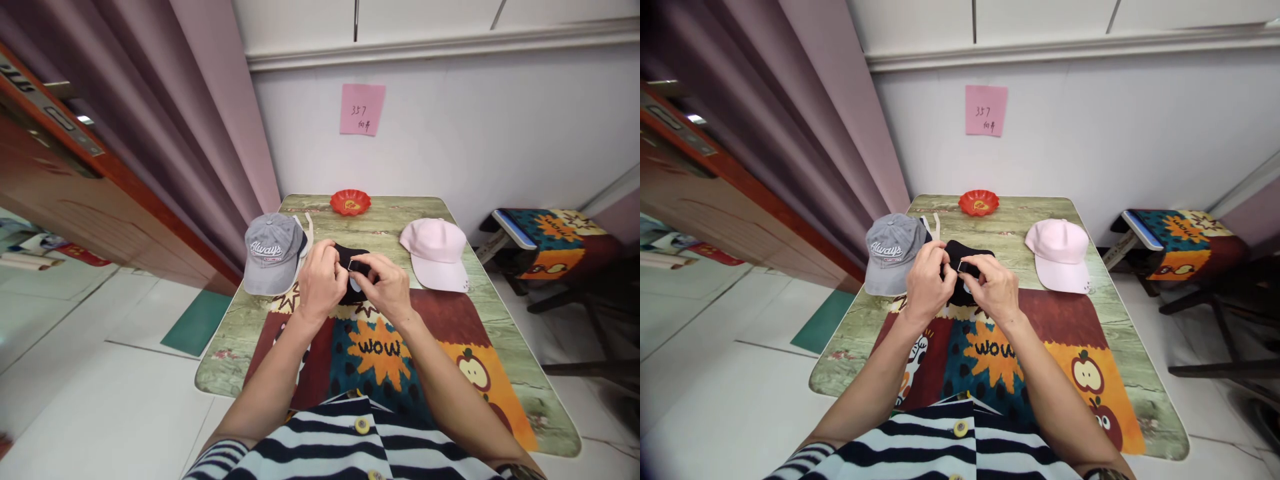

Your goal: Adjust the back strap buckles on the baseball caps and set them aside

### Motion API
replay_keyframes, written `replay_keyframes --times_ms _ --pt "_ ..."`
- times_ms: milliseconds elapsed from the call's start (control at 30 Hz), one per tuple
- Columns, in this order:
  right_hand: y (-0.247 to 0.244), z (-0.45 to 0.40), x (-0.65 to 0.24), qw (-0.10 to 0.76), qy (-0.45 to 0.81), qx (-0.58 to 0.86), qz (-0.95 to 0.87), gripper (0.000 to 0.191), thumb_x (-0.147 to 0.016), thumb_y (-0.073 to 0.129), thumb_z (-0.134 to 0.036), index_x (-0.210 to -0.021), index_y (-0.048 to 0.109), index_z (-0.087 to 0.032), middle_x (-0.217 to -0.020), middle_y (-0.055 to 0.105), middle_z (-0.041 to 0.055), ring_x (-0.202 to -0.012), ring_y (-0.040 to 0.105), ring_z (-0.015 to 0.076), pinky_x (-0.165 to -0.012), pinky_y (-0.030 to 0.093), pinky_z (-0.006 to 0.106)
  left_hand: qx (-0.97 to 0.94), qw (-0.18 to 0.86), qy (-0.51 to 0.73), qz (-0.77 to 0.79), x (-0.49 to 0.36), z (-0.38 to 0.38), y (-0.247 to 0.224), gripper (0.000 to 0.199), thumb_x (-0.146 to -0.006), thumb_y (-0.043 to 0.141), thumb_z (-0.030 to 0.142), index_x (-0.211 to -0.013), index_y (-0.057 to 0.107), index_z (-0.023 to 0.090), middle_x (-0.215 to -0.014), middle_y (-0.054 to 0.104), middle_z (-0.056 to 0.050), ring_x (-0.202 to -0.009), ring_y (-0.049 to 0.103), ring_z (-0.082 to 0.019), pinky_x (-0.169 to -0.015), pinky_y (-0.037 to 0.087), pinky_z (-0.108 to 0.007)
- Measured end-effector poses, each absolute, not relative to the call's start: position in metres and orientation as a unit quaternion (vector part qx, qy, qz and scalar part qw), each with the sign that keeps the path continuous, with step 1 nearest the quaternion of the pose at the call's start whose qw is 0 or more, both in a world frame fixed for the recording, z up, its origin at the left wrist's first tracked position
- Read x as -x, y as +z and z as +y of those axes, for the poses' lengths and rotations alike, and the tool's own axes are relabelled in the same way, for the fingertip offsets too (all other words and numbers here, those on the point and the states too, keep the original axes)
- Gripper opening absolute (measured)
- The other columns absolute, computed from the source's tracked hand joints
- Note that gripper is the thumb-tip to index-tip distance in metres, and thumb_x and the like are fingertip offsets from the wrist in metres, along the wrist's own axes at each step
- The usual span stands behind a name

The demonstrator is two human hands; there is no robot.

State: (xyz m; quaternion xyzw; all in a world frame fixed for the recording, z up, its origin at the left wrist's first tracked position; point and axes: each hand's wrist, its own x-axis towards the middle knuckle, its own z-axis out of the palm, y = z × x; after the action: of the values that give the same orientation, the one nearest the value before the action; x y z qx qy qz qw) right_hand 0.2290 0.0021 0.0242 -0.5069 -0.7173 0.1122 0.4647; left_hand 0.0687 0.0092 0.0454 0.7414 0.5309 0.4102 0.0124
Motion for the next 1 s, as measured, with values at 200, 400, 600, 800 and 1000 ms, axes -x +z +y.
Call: replay_keyframes --times_ms 200,400,600,800,1000 --pt "0.022 0.004 -0.235 0.451 0.128 0.513 -0.719 0.021 -0.086 0.073 -0.034 -0.105 0.076 -0.025 -0.085 0.072 0.0007 -0.052 0.057 0.0113 -0.06 0.044 0.027 -0.716 0.057 0.387 0.578 -0.06 0.016 0.039 0.019 -0.075 0.053 0.005 -0.078 0.046 0.023 -0.101 0.062 -0.006 -0.077 0.057 -0.019 -0.068 0.042 -0.032" --pt "0.023 0.008 -0.24 0.437 0.136 0.505 -0.732 0.021 -0.087 0.072 -0.032 -0.107 0.075 -0.026 -0.094 0.074 0.0011 -0.052 0.057 0.0101 -0.058 0.043 0.026 -0.709 0.117 0.404 0.566 -0.054 0.022 0.038 0.014 -0.077 0.053 0.008 -0.077 0.049 0.021 -0.091 0.06 -0.002 -0.066 0.051 -0.014 -0.064 0.04 -0.029" --pt "0.029 0.006 -0.241 0.421 0.133 0.49 -0.752 0.024 -0.091 0.067 -0.03 -0.113 0.073 -0.026 -0.11 0.074 0.0036 -0.055 0.058 0.0107 -0.06 0.045 0.027 -0.679 0.293 0.435 0.513 -0.054 0.022 0.044 0.013 -0.084 0.064 0.03 -0.09 0.06 0.019 -0.104 0.066 -0.002 -0.053 0.049 -0.007 -0.058 0.042 -0.024" --pt "0.031 0.003 -0.238 0.413 0.129 0.488 -0.758 0.024 -0.092 0.065 -0.031 -0.115 0.073 -0.026 -0.11 0.075 0.0041 -0.057 0.059 0.012 -0.061 0.046 0.028 -0.652 0.381 0.443 0.483 -0.054 0.023 0.041 0.016 -0.08 0.07 0.031 -0.077 0.064 0.016 -0.11 0.067 -0.007 -0.052 0.049 -0.005 -0.054 0.043 -0.023" --pt "0.032 0.004 -0.236 0.402 0.129 0.486 -0.765 0.027 -0.09 0.07 -0.032 -0.115 0.073 -0.026 -0.105 0.075 0.0039 -0.057 0.06 0.0122 -0.061 0.046 0.028 -0.674 0.356 0.439 0.477 -0.054 0.024 0.039 0.013 -0.079 0.067 0.025 -0.071 0.063 0.016 -0.107 0.068 -0.008 -0.061 0.056 -0.009 -0.062 0.048 -0.024"
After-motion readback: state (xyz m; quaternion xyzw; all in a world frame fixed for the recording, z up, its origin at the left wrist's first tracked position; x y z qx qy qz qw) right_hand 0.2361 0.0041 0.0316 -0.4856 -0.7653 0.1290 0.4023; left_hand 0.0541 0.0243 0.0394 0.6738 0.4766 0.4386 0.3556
